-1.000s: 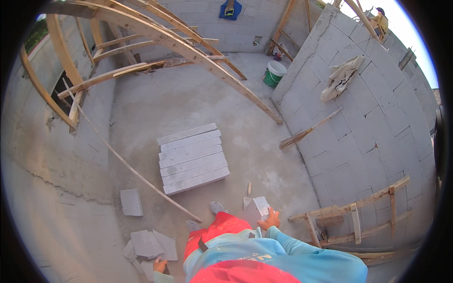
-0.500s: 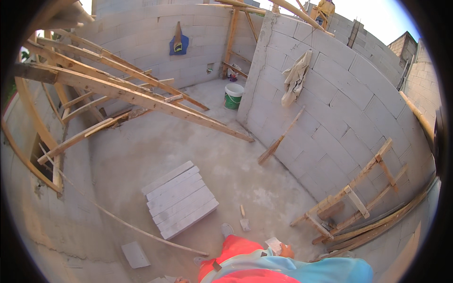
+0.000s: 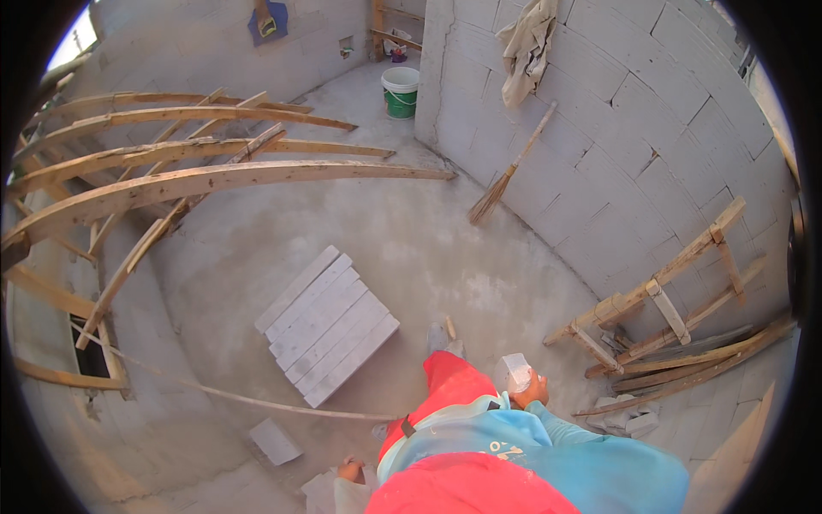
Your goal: The person measures a white stone brick with a tape measure and then uses a hatchet to chip and shape the stone on a makeshift table.
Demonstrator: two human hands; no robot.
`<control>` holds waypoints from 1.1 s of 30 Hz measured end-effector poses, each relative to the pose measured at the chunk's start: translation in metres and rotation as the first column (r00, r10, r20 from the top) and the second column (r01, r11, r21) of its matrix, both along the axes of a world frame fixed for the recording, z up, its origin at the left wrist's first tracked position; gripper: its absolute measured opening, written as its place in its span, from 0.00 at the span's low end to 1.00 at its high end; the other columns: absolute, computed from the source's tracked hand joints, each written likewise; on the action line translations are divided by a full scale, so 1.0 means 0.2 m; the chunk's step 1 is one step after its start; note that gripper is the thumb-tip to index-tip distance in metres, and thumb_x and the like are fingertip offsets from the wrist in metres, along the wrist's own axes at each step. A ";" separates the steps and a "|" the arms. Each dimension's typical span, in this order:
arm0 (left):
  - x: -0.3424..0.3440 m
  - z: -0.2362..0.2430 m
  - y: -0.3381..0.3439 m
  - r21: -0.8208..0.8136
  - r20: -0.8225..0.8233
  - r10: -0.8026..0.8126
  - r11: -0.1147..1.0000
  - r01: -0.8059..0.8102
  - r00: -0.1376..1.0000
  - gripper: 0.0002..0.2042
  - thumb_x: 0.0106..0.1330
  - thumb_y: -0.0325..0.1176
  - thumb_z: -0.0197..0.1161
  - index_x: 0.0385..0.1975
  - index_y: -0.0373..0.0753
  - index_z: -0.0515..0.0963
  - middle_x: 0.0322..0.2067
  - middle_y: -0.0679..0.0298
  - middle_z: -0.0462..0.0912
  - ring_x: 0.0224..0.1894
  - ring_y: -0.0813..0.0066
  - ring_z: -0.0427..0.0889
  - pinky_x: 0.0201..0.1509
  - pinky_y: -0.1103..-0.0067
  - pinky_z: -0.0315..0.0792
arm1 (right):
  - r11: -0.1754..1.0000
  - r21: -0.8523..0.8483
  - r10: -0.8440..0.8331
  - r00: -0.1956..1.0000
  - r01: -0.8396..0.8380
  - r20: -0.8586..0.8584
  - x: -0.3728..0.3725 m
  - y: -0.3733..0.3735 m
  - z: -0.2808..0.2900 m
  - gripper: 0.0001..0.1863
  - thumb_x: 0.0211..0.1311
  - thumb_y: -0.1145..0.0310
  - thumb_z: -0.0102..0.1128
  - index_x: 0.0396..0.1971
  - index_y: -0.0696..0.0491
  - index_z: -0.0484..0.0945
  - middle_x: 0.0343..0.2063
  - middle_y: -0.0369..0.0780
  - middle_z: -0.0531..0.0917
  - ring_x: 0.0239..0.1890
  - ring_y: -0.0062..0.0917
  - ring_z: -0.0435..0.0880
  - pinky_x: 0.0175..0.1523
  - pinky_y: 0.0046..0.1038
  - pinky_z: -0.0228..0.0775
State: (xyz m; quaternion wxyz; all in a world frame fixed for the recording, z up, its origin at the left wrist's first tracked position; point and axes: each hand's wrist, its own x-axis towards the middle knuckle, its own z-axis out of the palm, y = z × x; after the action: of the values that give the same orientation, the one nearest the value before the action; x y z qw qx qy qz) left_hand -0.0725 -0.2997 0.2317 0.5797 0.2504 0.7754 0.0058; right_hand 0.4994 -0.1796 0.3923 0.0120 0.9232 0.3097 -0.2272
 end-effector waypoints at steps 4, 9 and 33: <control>0.01 0.10 0.32 -0.076 0.024 -0.132 0.988 0.133 0.991 0.35 0.49 0.43 0.71 0.60 0.36 0.78 0.59 0.47 0.80 0.62 0.55 0.78 0.65 0.72 0.71 | 1.000 0.014 0.013 0.999 -0.012 -0.045 0.12 0.37 -0.05 0.56 0.32 0.59 0.85 0.69 0.38 0.65 0.60 0.44 0.70 0.56 0.46 0.81 0.59 0.45 0.78; 0.31 0.22 0.98 -0.035 0.028 -0.153 0.988 0.154 0.988 0.38 0.50 0.42 0.71 0.65 0.36 0.74 0.59 0.47 0.80 0.63 0.59 0.78 0.65 0.72 0.71 | 0.998 0.059 -0.005 0.999 0.007 -0.042 0.33 0.72 0.06 0.56 0.34 0.60 0.83 0.70 0.36 0.64 0.62 0.43 0.69 0.54 0.45 0.83 0.58 0.45 0.78; 1.26 -0.03 3.13 -0.031 0.216 -0.469 0.874 0.486 0.857 0.38 0.54 0.56 0.72 0.64 0.42 0.76 0.54 0.52 0.85 0.56 0.55 0.83 0.63 0.70 0.75 | 0.872 0.450 0.174 0.981 -0.192 0.081 0.75 3.18 0.63 0.52 0.32 0.70 0.79 0.68 0.49 0.68 0.60 0.47 0.78 0.62 0.44 0.78 0.65 0.41 0.72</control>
State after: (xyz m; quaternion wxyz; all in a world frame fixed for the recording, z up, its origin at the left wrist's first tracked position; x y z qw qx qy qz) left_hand 0.1799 0.3266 0.2254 0.6486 0.4082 0.6257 -0.1452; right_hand 0.6486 0.4569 0.5183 -0.1775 0.8709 0.4398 -0.1284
